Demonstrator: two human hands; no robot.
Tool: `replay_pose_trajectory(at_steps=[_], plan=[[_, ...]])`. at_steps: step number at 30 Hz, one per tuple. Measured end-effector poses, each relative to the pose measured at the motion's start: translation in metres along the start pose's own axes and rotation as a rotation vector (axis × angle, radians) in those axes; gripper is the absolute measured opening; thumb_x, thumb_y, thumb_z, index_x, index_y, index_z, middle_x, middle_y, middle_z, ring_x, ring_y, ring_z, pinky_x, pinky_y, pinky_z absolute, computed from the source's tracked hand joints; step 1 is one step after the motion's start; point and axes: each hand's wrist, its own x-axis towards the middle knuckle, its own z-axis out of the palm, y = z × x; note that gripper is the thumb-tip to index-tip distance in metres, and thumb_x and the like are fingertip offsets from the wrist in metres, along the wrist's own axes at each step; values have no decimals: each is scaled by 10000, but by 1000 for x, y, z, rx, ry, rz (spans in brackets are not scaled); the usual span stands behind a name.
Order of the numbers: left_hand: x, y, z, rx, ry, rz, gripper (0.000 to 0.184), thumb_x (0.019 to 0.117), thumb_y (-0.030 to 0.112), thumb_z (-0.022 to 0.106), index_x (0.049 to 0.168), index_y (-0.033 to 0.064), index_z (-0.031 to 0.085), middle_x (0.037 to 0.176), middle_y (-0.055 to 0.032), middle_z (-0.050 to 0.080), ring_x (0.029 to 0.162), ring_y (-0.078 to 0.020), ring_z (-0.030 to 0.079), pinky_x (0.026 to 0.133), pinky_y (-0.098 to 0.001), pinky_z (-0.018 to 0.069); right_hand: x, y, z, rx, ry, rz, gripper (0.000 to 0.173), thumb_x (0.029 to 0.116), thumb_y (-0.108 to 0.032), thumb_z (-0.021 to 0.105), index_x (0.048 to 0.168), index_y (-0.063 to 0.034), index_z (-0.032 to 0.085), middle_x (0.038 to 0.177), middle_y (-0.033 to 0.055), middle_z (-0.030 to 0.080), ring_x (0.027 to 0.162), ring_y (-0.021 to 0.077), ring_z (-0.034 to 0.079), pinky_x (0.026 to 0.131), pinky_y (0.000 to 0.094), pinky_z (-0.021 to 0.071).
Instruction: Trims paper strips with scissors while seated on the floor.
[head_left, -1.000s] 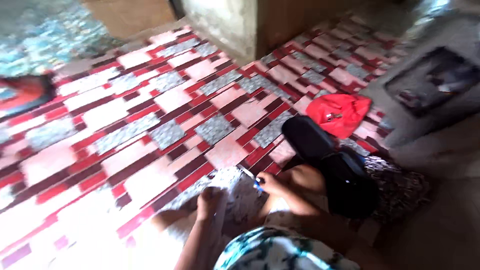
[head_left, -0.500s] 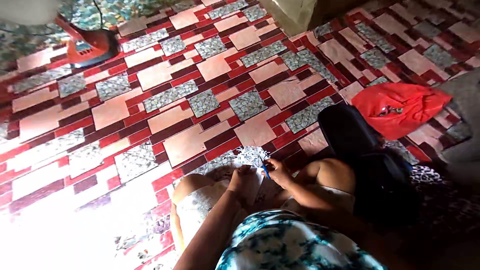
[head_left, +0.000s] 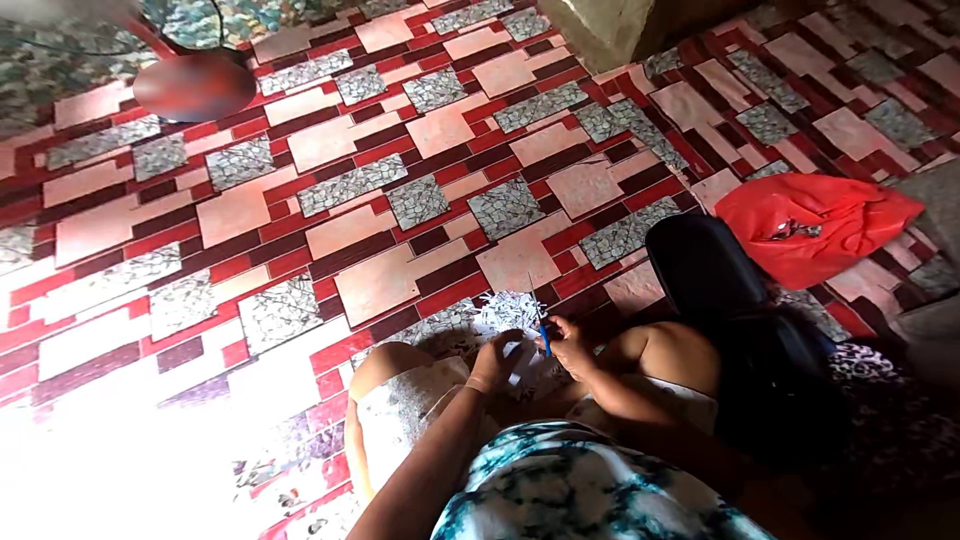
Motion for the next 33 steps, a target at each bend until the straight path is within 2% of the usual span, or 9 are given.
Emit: replay_pose_trajectory(at_steps=[2, 4, 8, 11, 15, 18, 20, 27, 33], plan=[[0, -4, 7, -169, -6, -33, 260, 988, 123, 645, 1136, -89, 668, 1021, -159, 706, 936, -153, 670, 906, -319, 540, -3, -2, 2, 33, -11, -12, 435, 855, -8, 734, 1263, 58, 599, 970, 100, 695, 752, 88, 652, 686, 254, 560], [0, -4, 7, -322, 9, -79, 148, 974, 73, 650, 1022, -65, 667, 855, -72, 691, 752, -79, 667, 754, -263, 579, -5, -5, 1, 61, -6, -15, 416, 856, 10, 718, 1251, 60, 599, 930, 82, 692, 716, 78, 646, 658, 241, 557], [3, -12, -7, -356, 32, -162, 147, 1014, 111, 610, 1023, -30, 650, 770, -4, 642, 599, -30, 565, 583, -215, 500, -7, -15, -11, 50, 53, 1, 421, 854, 29, 719, 1254, 74, 593, 923, 91, 694, 700, 73, 646, 642, 226, 552], [2, -14, -14, -435, 35, -224, 157, 1040, 137, 585, 1000, -6, 636, 710, 19, 613, 506, -21, 489, 485, -190, 424, -9, -13, -22, -43, -76, 90, 418, 885, -21, 718, 1273, 50, 582, 882, 59, 693, 663, 55, 626, 583, 207, 516], [3, -18, -13, -583, 120, -252, 142, 979, 97, 683, 872, 32, 616, 676, 25, 602, 544, -45, 552, 531, -216, 495, -13, -10, -22, -106, -241, 182, 331, 978, -106, 662, 1263, 35, 573, 866, 26, 685, 645, 29, 597, 536, 184, 463], [9, -31, -11, -465, 156, -215, 192, 863, 51, 790, 845, 21, 601, 704, 24, 583, 632, -45, 566, 644, -236, 518, -10, -8, -21, -95, -207, 171, 328, 983, -114, 653, 1265, 34, 573, 856, 25, 690, 644, 29, 602, 533, 184, 460], [10, -30, -11, -408, 149, -218, 181, 864, 58, 791, 846, 10, 618, 709, 17, 594, 639, -42, 575, 657, -235, 524, -8, -9, -21, -90, -155, 169, 334, 988, -90, 642, 1280, 50, 560, 858, 31, 684, 646, 29, 600, 543, 184, 470], [4, -20, -10, -681, 35, -211, 173, 1054, 93, 546, 925, 3, 617, 741, -39, 696, 622, -118, 678, 613, -276, 590, -9, -10, -21, -119, -142, 162, 350, 989, -93, 645, 1291, 61, 557, 863, 33, 682, 657, 24, 604, 569, 179, 486], [5, -15, -9, -1056, 57, -326, 233, 1106, 73, 386, 1096, -44, 587, 946, -139, 734, 835, -213, 736, 776, -355, 621, -7, -8, -20, -76, -172, 184, 331, 1012, -135, 636, 1289, 36, 574, 848, 29, 694, 653, 41, 617, 542, 191, 478]])
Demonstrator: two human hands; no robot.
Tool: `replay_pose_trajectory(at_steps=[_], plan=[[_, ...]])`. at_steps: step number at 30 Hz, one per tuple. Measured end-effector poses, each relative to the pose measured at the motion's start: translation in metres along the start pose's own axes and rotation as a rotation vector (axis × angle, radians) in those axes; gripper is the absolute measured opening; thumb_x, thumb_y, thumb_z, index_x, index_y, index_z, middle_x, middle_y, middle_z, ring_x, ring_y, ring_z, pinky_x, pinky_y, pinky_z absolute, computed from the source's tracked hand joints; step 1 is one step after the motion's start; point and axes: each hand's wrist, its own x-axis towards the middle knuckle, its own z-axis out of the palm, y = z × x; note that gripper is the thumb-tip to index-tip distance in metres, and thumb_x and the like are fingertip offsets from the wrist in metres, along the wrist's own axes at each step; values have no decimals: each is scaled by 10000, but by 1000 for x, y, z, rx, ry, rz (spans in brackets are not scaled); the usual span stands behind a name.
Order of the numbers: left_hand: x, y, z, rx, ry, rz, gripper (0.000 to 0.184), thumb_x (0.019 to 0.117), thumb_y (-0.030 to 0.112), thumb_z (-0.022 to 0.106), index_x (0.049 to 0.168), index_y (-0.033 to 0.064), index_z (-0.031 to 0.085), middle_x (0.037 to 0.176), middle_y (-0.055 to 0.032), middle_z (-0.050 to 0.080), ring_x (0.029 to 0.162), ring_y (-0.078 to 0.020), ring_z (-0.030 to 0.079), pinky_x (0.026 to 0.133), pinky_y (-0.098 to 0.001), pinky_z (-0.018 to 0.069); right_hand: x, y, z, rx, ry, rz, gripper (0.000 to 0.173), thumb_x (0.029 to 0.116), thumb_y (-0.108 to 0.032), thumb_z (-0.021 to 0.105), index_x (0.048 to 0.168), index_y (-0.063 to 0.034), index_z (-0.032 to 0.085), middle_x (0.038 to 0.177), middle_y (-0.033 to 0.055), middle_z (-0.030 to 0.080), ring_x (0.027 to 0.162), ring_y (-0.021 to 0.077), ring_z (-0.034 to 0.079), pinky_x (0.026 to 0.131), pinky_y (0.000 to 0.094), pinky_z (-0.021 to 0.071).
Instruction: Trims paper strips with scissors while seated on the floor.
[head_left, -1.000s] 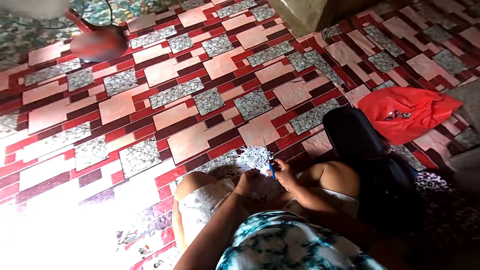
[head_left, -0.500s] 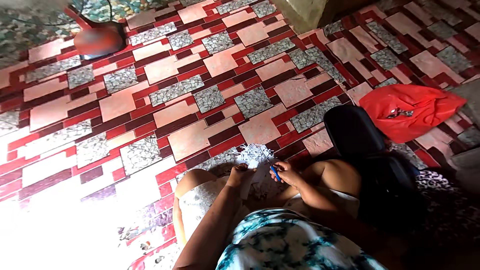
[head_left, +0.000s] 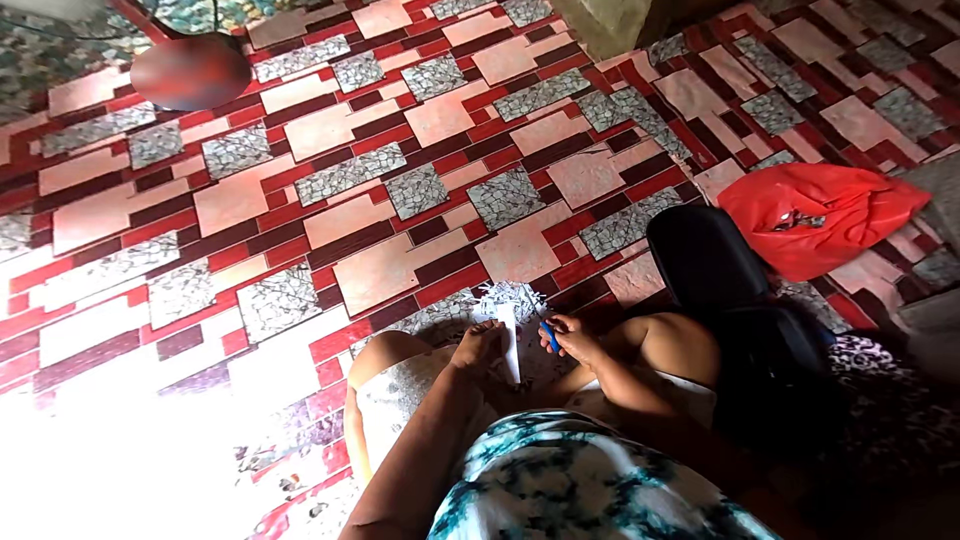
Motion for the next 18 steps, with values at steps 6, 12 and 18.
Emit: replay_pose_trajectory(at_steps=[6, 12, 18], plan=[[2, 4, 1, -229, 109, -40, 183, 1109, 86, 336, 1036, 65, 502, 827, -61, 623, 643, -125, 616, 588, -253, 544, -2, -3, 1, -80, 57, 13, 377, 1001, -92, 632, 1332, 65, 542, 910, 73, 684, 681, 47, 611, 587, 198, 494], [1, 0, -4, -192, -38, -102, 372, 1134, 223, 216, 1110, 59, 550, 726, 5, 562, 522, -61, 501, 479, -189, 437, 7, 10, 1, -196, 80, -54, 558, 986, -139, 627, 1497, -4, 446, 1040, 157, 643, 848, 186, 633, 773, 334, 549], [2, -7, 2, 48, -129, -130, 450, 1144, 334, 221, 1134, 63, 579, 747, 37, 561, 569, -45, 508, 527, -183, 450, 0, 2, 8, -50, -4, -68, 443, 1038, -217, 579, 1411, 17, 528, 1083, 122, 672, 832, 113, 632, 697, 261, 527]])
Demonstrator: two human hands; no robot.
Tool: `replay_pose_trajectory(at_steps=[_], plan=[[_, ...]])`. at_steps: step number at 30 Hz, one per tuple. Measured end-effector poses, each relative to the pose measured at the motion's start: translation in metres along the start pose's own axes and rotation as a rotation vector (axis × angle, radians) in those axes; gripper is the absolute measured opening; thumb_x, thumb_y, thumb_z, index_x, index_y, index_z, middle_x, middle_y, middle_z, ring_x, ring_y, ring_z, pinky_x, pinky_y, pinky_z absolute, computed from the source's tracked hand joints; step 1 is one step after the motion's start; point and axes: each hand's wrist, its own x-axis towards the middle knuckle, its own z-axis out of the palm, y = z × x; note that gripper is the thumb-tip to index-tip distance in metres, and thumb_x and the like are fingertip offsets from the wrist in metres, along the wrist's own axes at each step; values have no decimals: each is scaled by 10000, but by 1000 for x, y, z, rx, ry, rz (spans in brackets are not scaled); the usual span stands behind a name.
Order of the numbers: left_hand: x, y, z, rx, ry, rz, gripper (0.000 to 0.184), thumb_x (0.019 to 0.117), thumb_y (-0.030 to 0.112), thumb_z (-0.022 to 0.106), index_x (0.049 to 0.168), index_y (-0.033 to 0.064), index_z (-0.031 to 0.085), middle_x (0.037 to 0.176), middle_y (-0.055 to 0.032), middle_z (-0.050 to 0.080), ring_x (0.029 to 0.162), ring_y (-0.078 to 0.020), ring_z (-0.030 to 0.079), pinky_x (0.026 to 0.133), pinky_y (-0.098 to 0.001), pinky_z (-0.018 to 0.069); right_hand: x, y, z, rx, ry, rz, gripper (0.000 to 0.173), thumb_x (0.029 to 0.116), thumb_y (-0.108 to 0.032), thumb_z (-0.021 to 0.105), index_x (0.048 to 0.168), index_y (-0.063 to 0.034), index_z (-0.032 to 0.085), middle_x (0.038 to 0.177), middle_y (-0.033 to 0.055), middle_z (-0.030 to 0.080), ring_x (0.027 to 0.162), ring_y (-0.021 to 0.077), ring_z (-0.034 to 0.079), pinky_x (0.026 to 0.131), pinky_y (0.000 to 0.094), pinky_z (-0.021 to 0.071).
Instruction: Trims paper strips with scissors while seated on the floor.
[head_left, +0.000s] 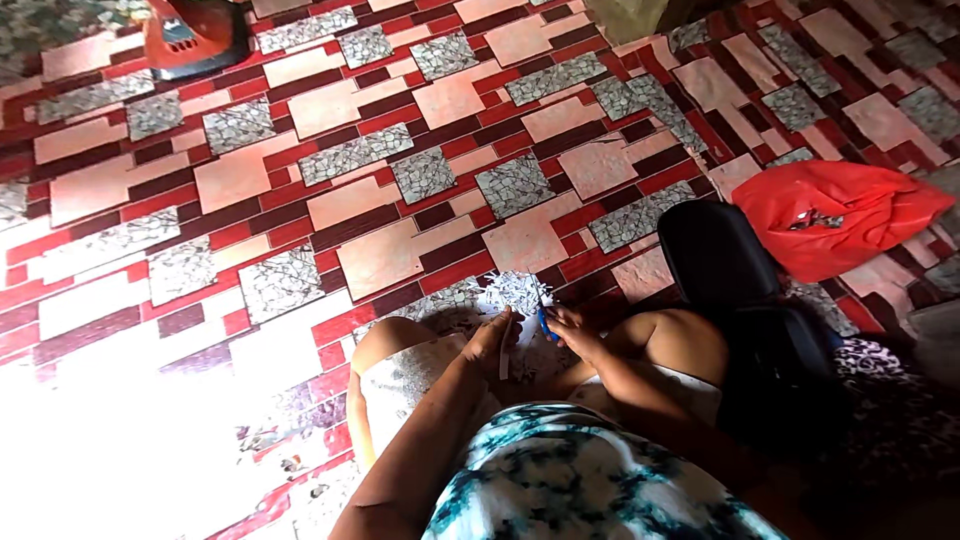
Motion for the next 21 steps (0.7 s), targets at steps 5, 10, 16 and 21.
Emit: replay_pose_trajectory(at_steps=[5, 10, 16, 21], plan=[[-2, -5, 9, 77, -6, 32, 265, 1127, 191, 359, 1117, 42, 578, 712, 41, 545, 525, -25, 469, 483, -164, 412, 1, -1, 2, 13, -21, -78, 466, 989, -263, 657, 1344, 25, 569, 1072, 114, 667, 856, 107, 620, 740, 268, 530], [-2, -7, 13, 34, 50, 36, 203, 1120, 149, 373, 1054, 60, 542, 705, 24, 535, 519, -38, 470, 473, -171, 410, 3, -2, 0, 21, 0, -4, 462, 994, -259, 647, 1335, 40, 559, 1142, 162, 660, 918, 159, 636, 783, 316, 536], [0, -8, 12, -14, 60, 31, 214, 1119, 130, 354, 1009, 71, 527, 692, 17, 523, 507, -47, 454, 466, -179, 397, 7, 8, 2, 6, 24, -88, 395, 908, -107, 681, 1269, 33, 602, 1094, 138, 660, 884, 136, 630, 787, 301, 534], [0, -11, 15, 45, 43, -28, 192, 1118, 140, 375, 1022, 76, 528, 698, 17, 528, 493, -44, 448, 448, -177, 392, 8, 9, 8, 106, 8, -203, 457, 870, -131, 772, 1250, 55, 601, 1053, 113, 670, 856, 95, 644, 794, 255, 557]])
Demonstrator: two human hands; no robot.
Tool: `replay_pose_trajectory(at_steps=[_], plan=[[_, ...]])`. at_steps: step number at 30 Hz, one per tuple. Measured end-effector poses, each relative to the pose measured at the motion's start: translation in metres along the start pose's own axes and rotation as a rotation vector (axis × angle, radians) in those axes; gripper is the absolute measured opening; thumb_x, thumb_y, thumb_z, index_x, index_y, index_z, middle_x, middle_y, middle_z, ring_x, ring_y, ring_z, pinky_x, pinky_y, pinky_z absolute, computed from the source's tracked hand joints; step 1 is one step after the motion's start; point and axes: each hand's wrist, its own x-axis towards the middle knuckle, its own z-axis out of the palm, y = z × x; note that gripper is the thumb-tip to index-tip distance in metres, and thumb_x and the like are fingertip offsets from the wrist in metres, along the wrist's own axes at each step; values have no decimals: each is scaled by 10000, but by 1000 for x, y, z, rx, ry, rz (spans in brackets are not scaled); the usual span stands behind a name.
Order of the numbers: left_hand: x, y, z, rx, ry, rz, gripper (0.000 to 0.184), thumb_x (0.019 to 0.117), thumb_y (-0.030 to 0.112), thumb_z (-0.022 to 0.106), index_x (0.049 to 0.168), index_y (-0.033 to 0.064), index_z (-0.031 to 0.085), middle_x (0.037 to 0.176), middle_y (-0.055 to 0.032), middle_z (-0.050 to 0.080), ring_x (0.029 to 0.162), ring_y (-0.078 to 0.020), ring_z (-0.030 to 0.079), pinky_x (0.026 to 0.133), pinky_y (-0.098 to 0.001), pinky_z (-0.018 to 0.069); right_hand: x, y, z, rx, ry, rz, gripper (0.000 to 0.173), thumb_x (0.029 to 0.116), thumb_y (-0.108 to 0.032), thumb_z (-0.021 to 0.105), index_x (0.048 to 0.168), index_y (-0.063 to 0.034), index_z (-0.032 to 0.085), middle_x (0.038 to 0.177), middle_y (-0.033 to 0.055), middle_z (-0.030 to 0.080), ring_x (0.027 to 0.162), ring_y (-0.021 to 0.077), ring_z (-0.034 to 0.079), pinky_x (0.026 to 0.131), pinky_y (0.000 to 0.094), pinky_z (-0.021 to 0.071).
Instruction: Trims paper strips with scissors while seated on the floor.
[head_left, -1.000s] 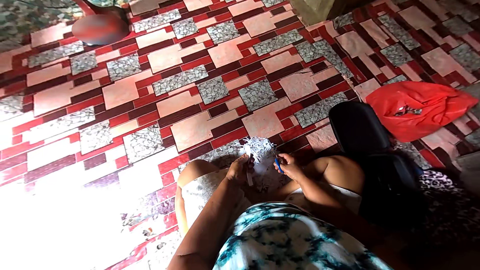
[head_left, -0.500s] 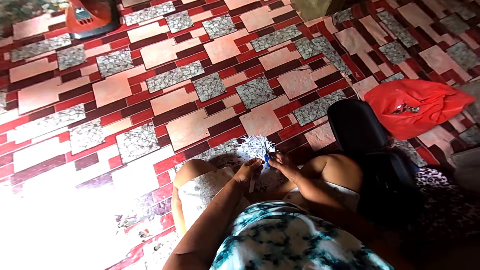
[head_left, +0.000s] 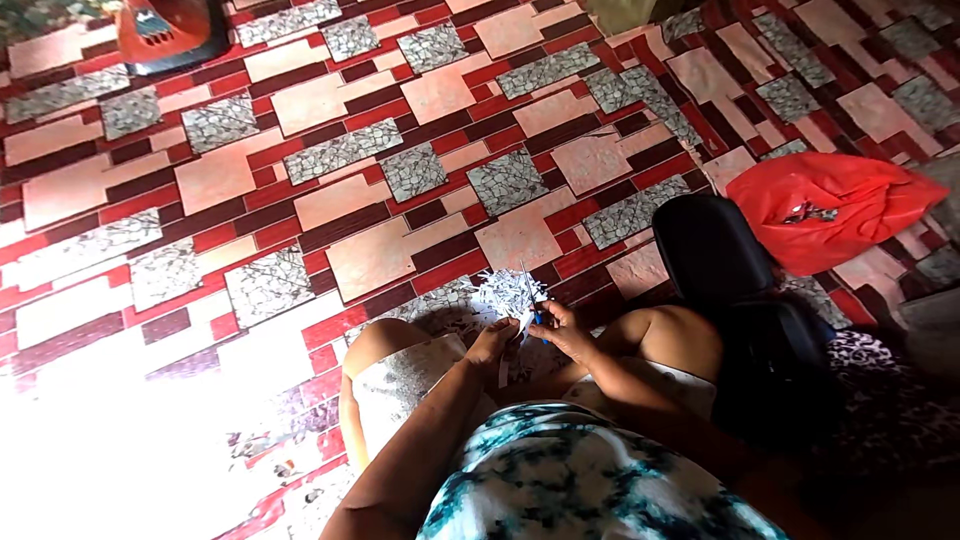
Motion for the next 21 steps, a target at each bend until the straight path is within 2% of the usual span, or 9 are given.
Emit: replay_pose_trajectory(at_steps=[2, 6, 10, 12, 14, 18, 21], plan=[[-1, -2, 2, 50, -30, -3, 183, 1112, 119, 380, 1008, 78, 526, 697, 19, 535, 491, -36, 447, 443, -171, 383, 1, 2, 0, -31, 11, 5, 483, 854, -116, 795, 1257, 61, 597, 1131, 149, 669, 928, 120, 660, 856, 276, 561], [-1, -5, 4, 106, -72, -3, 187, 1102, 103, 390, 1015, 65, 550, 687, 26, 537, 500, -34, 454, 457, -172, 391, 1, 2, -2, -100, 17, -4, 496, 840, -131, 803, 1262, 51, 615, 1219, 165, 666, 1054, 154, 657, 946, 309, 540], [1, -6, 2, 98, -109, -11, 187, 1097, 89, 382, 1020, 68, 550, 704, 23, 551, 506, -32, 467, 464, -169, 406, 3, 5, -3, -92, -8, 21, 490, 850, -142, 802, 1261, 48, 616, 1194, 165, 663, 1025, 146, 655, 926, 298, 543], [-1, -5, 4, 141, -120, 6, 174, 1086, 74, 400, 1059, 54, 571, 719, 22, 589, 514, -26, 491, 471, -169, 422, 4, 5, -3, -123, -16, 52, 478, 851, -147, 799, 1249, 48, 619, 1120, 157, 672, 946, 143, 655, 878, 299, 549], [-3, -6, 7, 167, -123, 8, 173, 1084, 76, 404, 1084, 50, 576, 730, 24, 600, 518, -22, 493, 473, -167, 420, 4, 5, -4, -169, -29, 98, 443, 883, -148, 768, 1255, 43, 623, 1127, 166, 674, 956, 158, 656, 889, 316, 544], [-4, -5, 7, 160, -139, 6, 198, 1084, 79, 390, 1121, 42, 580, 737, 21, 615, 512, -19, 489, 468, -164, 415, 4, 2, -4, -199, -1, 137, 352, 917, -116, 707, 1227, 38, 641, 1087, 161, 675, 908, 153, 645, 846, 318, 540], [-2, -4, 4, 156, -160, 11, 275, 1101, 125, 329, 1145, 40, 587, 768, 10, 648, 514, -20, 513, 476, -166, 443, 3, 0, -4, -187, 0, 140, 356, 922, -124, 712, 1231, 38, 638, 1085, 159, 675, 894, 147, 646, 836, 315, 544]])
